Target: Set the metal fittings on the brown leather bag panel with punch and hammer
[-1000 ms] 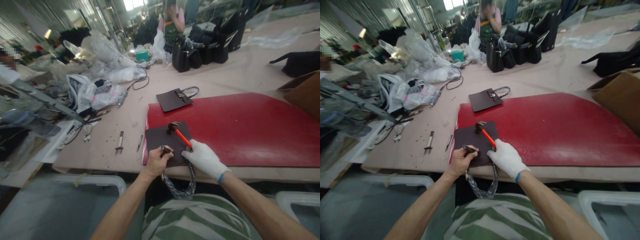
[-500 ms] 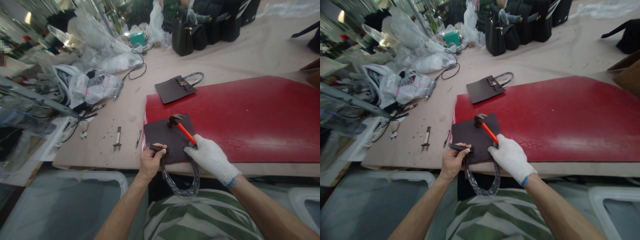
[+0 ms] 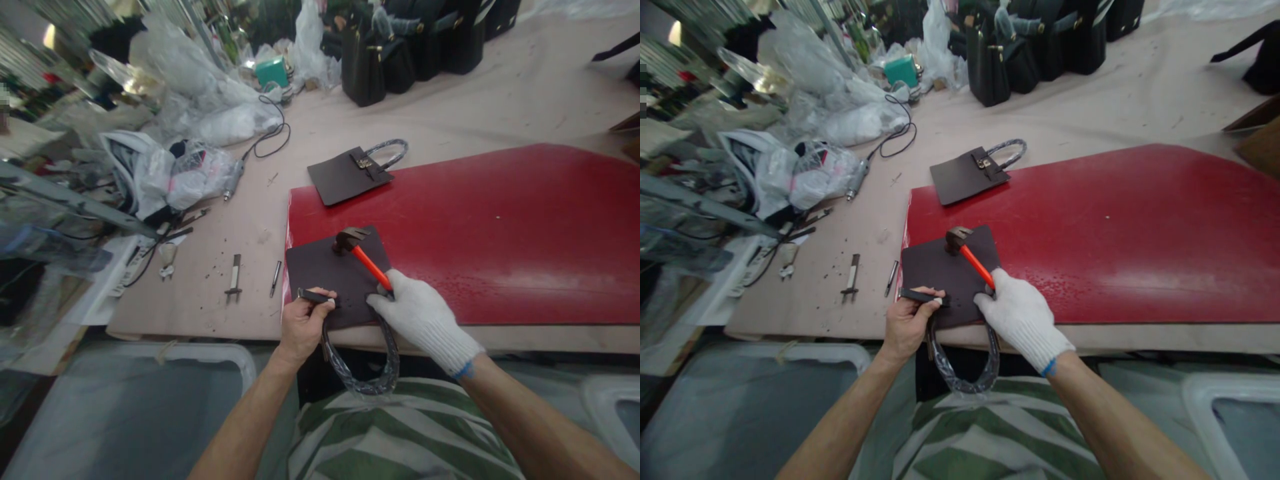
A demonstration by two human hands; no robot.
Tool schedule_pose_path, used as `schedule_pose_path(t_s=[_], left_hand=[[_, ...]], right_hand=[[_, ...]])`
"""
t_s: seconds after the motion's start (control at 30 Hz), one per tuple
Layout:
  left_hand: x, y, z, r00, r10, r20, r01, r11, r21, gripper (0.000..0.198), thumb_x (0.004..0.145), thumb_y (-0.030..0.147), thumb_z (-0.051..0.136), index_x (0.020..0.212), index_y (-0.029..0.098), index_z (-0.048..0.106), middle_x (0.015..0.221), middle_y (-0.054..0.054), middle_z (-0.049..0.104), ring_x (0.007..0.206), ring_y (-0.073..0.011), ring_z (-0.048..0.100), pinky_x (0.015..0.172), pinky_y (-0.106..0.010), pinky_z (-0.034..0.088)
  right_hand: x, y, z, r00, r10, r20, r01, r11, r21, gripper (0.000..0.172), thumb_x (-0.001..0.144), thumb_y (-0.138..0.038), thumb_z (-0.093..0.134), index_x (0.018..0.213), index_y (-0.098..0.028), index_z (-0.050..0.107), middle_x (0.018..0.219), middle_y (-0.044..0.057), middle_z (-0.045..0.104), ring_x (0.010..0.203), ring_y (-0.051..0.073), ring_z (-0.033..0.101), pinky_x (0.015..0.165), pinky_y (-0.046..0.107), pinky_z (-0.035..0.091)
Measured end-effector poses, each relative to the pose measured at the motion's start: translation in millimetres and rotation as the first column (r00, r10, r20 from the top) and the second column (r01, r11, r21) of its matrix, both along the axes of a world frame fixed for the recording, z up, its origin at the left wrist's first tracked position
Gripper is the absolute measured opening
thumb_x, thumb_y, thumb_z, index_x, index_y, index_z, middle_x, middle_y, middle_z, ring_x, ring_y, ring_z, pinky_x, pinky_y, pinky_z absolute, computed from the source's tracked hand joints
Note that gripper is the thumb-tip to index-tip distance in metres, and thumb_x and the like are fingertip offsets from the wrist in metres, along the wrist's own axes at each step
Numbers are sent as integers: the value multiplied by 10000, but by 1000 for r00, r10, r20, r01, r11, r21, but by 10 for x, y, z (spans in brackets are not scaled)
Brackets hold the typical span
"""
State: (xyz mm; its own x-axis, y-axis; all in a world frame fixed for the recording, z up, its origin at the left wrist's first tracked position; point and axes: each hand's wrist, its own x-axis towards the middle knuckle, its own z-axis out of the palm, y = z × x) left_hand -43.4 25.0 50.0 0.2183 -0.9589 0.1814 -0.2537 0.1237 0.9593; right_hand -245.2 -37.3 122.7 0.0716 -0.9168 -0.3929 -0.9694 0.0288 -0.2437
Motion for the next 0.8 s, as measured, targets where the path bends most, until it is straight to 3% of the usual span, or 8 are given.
schedule_pose_path(t_s=[0.27,0.63,0.8], left_hand=[[-35,-19,15,990,-62,128,76,991,-112,92,870,198,671,950,176,711,936,-39,778,871,-146,740,798,-229,590],[-90,-46,23,968,-86,237,104,993,-63,96,892,254,616,951,200,670,895,-36,758,786,-161,718,740,-259,560],[-118,-51,-23,977,-43,209,66,992,-105,86,887,256,615,938,199,655,874,-37,760,770,-161,725,737,-256,567]], right_hand=[[-12,16,-28,1000,-10,25,10,1000,-19,289,830,-508,558,935,-239,542,782,46,644,723,243,625,560,307,271],[-7,49,8,999,24,49,-21,997,-74,305,852,-478,546,975,-200,575,802,80,654,746,246,630,570,299,280],[-74,15,17,974,45,221,-30,997,-70,249,913,-426,498,867,-186,550,740,39,609,679,177,568,580,281,283]])
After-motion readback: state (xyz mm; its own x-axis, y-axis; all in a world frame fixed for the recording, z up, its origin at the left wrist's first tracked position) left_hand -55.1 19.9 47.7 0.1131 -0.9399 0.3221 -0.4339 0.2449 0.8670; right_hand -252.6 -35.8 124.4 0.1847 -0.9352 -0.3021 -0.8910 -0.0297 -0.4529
